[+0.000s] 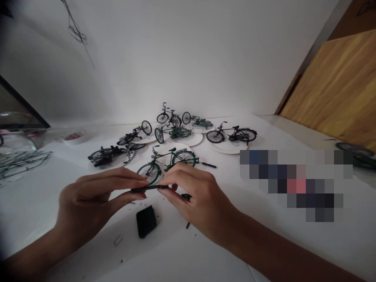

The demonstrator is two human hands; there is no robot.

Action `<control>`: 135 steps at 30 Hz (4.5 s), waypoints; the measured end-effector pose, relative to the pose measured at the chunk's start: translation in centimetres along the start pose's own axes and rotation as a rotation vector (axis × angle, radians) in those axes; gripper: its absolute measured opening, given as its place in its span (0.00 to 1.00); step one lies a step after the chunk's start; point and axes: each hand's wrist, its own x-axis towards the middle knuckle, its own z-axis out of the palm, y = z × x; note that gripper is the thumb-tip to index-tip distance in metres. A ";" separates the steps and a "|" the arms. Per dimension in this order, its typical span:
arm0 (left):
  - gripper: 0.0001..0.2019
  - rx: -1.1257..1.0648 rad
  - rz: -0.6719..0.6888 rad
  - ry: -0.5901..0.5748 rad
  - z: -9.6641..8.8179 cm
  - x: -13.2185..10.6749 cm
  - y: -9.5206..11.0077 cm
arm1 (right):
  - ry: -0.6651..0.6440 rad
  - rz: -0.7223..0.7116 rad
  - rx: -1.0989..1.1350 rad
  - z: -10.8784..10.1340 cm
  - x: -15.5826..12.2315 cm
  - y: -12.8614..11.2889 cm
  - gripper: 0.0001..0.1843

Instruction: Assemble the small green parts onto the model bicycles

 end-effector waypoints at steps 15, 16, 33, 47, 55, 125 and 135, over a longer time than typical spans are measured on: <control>0.07 0.221 0.220 -0.076 -0.8 -0.3 1.1 | -0.051 0.002 -0.028 0.1 -0.1 -0.2 0.03; 0.07 0.211 0.204 -0.072 -0.8 -0.2 1.1 | -0.038 -0.002 -0.033 0.1 -0.1 -0.2 0.03; 0.07 0.216 0.257 -0.249 -0.6 0.2 -0.9 | -0.032 -0.059 -0.080 0.1 -0.1 -0.3 0.01; 0.09 0.328 0.269 -0.449 -3.4 1.4 -1.1 | -0.059 -0.100 -0.154 0.2 0.0 0.2 0.11; 0.05 0.421 -0.214 -0.799 -7.2 0.5 -3.8 | -0.036 0.135 -0.074 -0.1 -0.3 1.5 0.16; 0.07 0.506 0.400 -0.195 -3.2 0.0 -0.7 | -0.195 0.717 0.734 0.3 0.4 0.7 0.19; 0.08 0.448 0.386 -0.193 -2.6 -0.5 -0.5 | -0.267 0.644 0.654 0.3 0.5 0.2 0.20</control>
